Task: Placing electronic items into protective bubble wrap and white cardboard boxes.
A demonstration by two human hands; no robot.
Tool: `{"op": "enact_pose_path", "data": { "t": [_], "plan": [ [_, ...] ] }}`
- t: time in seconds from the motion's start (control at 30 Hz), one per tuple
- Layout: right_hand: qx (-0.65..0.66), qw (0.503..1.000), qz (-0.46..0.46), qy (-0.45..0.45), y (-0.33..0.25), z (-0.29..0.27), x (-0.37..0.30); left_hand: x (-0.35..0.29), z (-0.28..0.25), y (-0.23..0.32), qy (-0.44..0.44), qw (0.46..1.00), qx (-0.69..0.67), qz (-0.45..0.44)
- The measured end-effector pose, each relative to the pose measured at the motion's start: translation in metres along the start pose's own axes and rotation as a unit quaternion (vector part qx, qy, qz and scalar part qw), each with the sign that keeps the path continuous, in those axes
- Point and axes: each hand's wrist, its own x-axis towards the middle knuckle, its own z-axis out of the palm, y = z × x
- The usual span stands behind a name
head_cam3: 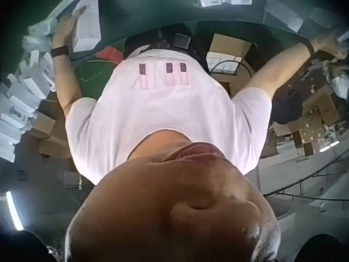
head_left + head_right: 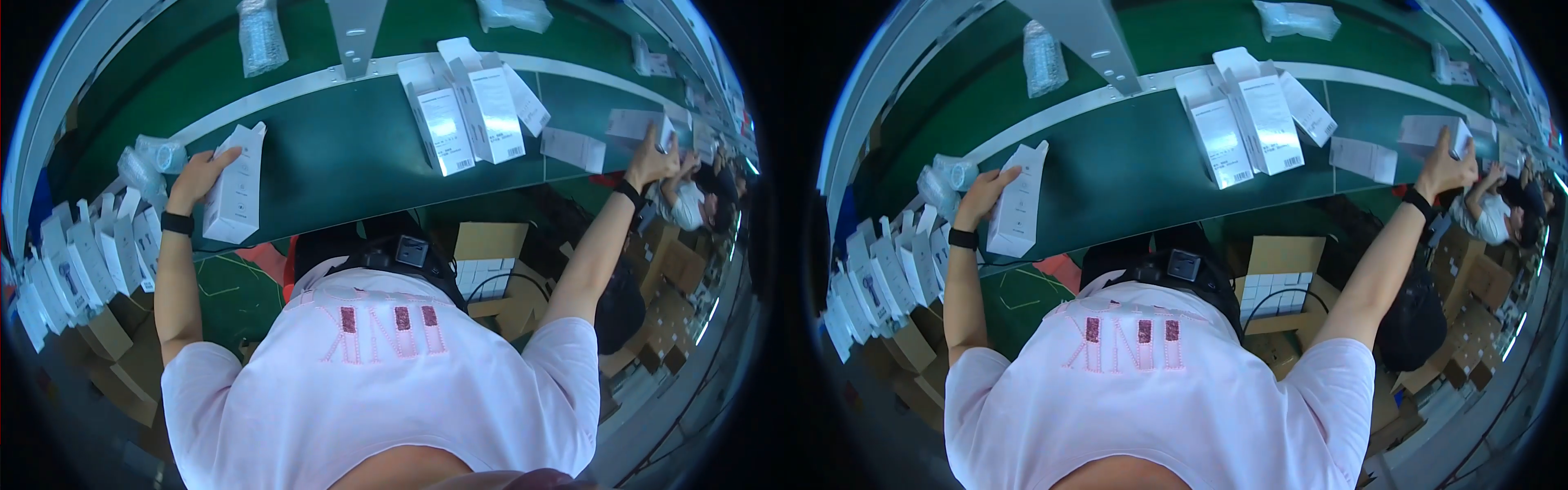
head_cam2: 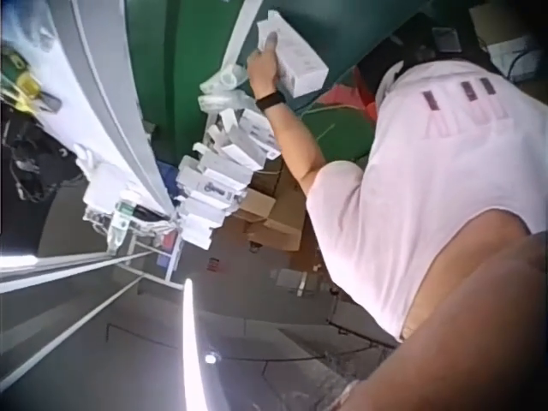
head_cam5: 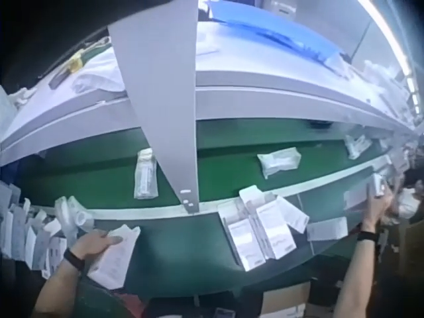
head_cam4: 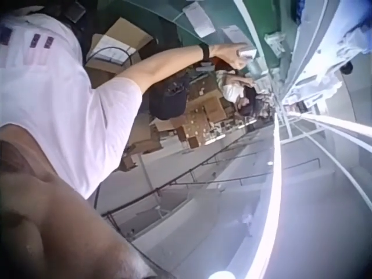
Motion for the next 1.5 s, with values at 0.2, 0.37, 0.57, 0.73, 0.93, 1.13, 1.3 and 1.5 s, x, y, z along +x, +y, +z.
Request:
{"op": "enact_pose_path", "data": {
  "t": [0.2, 0.37, 0.57, 0.73, 0.93, 1.13, 1.3, 1.5],
  "plan": [
    [0.034, 0.993, 0.038, -0.104, 0.022, 0.073, -0.015, 0.022, 0.043, -0.043, 0.138, 0.98, 0.14, 0.042],
    [0.002, 0.915, 0.151, -0.373, 0.067, 0.134, -0.062, 0.003, 0.073, -0.063, 0.233, 0.964, 0.121, 0.039],
    [0.032, 0.882, 0.2, -0.425, 0.084, 0.13, -0.054, 0.054, -0.009, 0.052, 0.303, 0.917, -0.004, 0.26],
    [0.252, 0.867, 0.063, -0.426, -0.054, 0.01, -0.025, 0.218, -0.042, 0.12, 0.444, 0.885, -0.037, 0.133],
    [0.361, 0.495, -0.157, -0.775, -0.283, -0.213, -0.028, 0.243, -0.068, 0.11, 0.346, 0.919, -0.117, 0.149],
    [0.583, 0.655, -0.037, -0.48, -0.41, -0.234, -0.071, 0.073, -0.036, 0.059, -0.036, 0.63, -0.726, 0.274],
    [0.587, 0.673, -0.078, -0.444, -0.472, -0.267, -0.061, -0.05, 0.008, 0.019, -0.148, 0.477, -0.843, 0.199],
    [0.551, 0.701, -0.101, -0.442, -0.517, -0.301, -0.065, -0.1, 0.024, -0.017, -0.191, 0.351, -0.883, 0.246]
  ]
}}
